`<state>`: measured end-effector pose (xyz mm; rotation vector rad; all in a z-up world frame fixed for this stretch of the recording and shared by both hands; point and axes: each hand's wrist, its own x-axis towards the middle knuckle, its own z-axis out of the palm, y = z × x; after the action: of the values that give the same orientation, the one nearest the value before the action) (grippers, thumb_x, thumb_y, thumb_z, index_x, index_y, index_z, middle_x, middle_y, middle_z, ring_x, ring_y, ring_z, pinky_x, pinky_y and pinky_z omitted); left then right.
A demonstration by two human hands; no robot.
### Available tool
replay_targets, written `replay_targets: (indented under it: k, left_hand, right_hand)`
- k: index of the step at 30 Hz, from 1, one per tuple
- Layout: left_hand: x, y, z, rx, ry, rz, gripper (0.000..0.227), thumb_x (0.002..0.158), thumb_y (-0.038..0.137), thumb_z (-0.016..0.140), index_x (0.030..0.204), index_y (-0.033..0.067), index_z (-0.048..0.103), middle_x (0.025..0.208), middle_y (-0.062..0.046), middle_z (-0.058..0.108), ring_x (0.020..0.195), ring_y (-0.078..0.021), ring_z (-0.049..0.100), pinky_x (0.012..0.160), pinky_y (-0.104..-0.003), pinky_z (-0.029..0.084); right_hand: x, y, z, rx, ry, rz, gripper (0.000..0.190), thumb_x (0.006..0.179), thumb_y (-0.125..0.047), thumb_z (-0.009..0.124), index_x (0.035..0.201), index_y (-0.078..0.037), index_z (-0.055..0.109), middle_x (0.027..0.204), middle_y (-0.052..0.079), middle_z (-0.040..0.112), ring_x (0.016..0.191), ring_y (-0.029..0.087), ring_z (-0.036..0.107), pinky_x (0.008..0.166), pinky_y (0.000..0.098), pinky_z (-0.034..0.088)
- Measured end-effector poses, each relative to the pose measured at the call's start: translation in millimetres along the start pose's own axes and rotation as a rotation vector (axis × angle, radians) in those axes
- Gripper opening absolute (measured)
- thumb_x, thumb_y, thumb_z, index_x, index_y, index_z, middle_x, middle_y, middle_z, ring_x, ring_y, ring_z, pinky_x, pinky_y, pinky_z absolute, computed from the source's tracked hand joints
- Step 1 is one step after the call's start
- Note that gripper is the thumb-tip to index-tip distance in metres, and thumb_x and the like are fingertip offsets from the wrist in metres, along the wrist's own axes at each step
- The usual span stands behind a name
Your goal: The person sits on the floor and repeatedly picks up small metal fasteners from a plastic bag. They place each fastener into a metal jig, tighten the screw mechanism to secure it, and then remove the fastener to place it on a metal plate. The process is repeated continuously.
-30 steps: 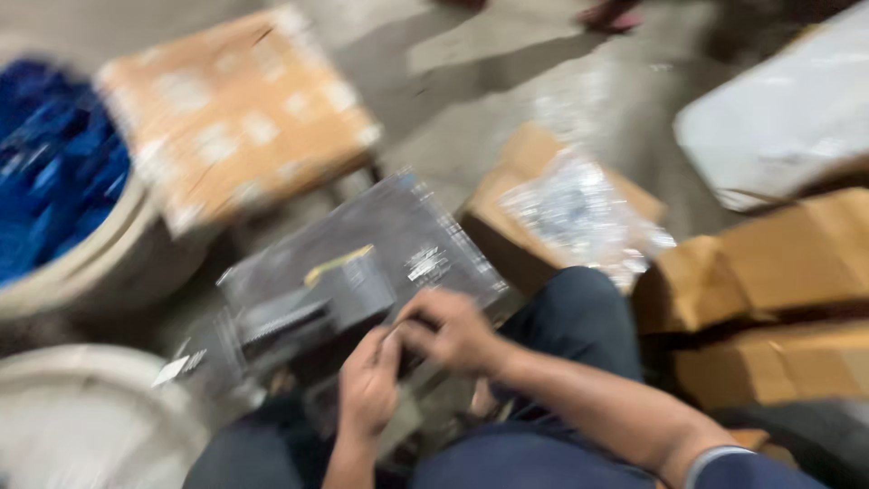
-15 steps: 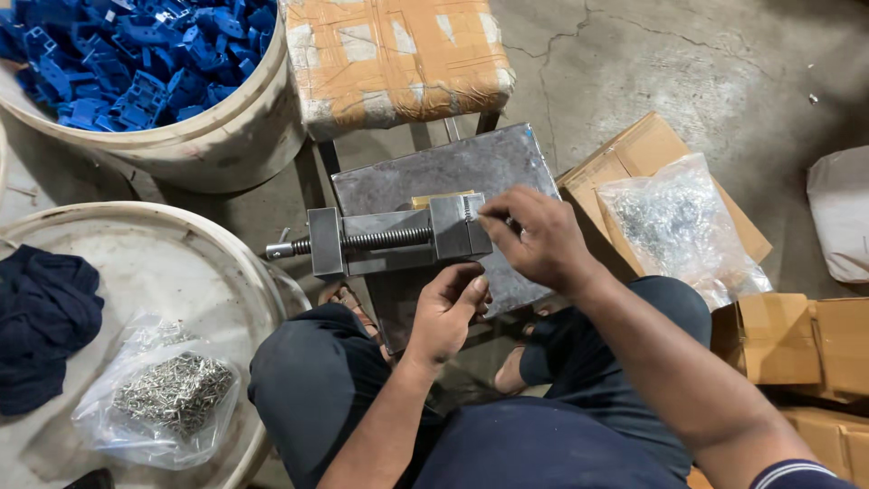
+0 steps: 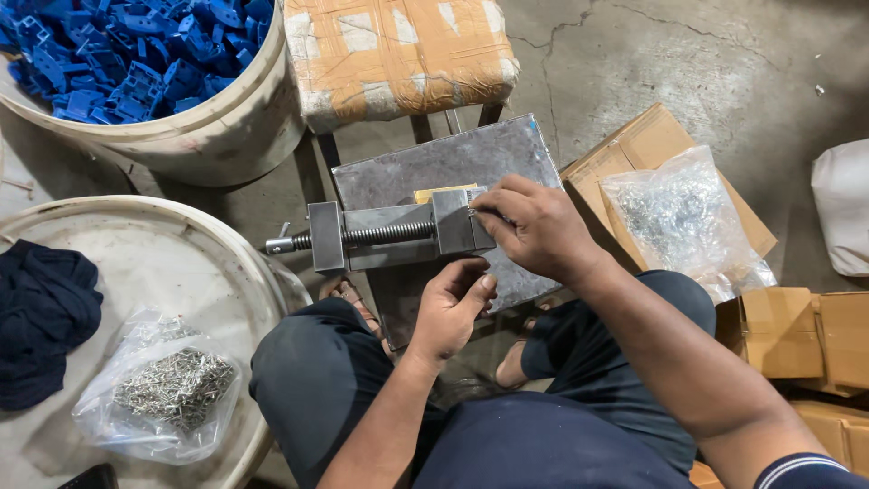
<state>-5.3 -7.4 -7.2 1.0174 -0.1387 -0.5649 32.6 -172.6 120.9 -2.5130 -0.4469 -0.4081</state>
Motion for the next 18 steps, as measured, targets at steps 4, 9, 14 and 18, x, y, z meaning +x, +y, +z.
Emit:
replay_targets:
  k: [4, 9, 14, 18]
  left_hand:
    - [-3, 5, 0, 0.092, 0.009, 0.018, 0.027, 0.100, 0.013, 0.069, 0.121, -0.0037, 0.065, 0.089, -0.002, 0.067, 0.076, -0.0076, 0.060, 0.068, -0.024, 0.052]
    - [-2, 2, 0, 0.068, 0.008, -0.024, 0.031, 0.097, 0.013, 0.069, 0.123, -0.0036, 0.063, 0.090, -0.002, 0.066, 0.075, -0.0068, 0.060, 0.068, -0.023, 0.053]
    - [-4, 4, 0, 0.045, -0.018, -0.039, 0.031, 0.099, 0.013, 0.068, 0.124, -0.0044, 0.062, 0.095, -0.002, 0.065, 0.080, -0.0064, 0.060, 0.070, -0.023, 0.053]
    - [-6, 8, 3, 0.055, -0.024, -0.042, 0.032, 0.099, 0.014, 0.068, 0.124, -0.0048, 0.061, 0.094, -0.004, 0.066, 0.080, -0.0085, 0.062, 0.071, -0.024, 0.054]
  right_hand:
    - [-19, 12, -5, 0.076, 0.047, 0.127, 0.015, 0.095, -0.011, 0.071, 0.108, -0.005, 0.074, 0.099, 0.011, 0.072, 0.083, 0.026, 0.071, 0.072, 0.0352, 0.058]
    - [-71, 45, 2, 0.138, 0.130, 0.435, 0.015, 0.093, -0.012, 0.072, 0.106, -0.004, 0.073, 0.091, 0.010, 0.071, 0.077, 0.024, 0.070, 0.069, 0.0347, 0.055]
    - [-107, 52, 4, 0.024, 0.072, 0.310, 0.014, 0.091, -0.011, 0.074, 0.104, -0.008, 0.074, 0.094, 0.010, 0.070, 0.085, 0.027, 0.070, 0.075, 0.0348, 0.055]
    - [-104, 52, 3, -0.035, 0.036, 0.274, 0.016, 0.089, -0.013, 0.074, 0.104, -0.013, 0.076, 0.093, 0.006, 0.070, 0.083, 0.028, 0.070, 0.072, 0.0365, 0.055]
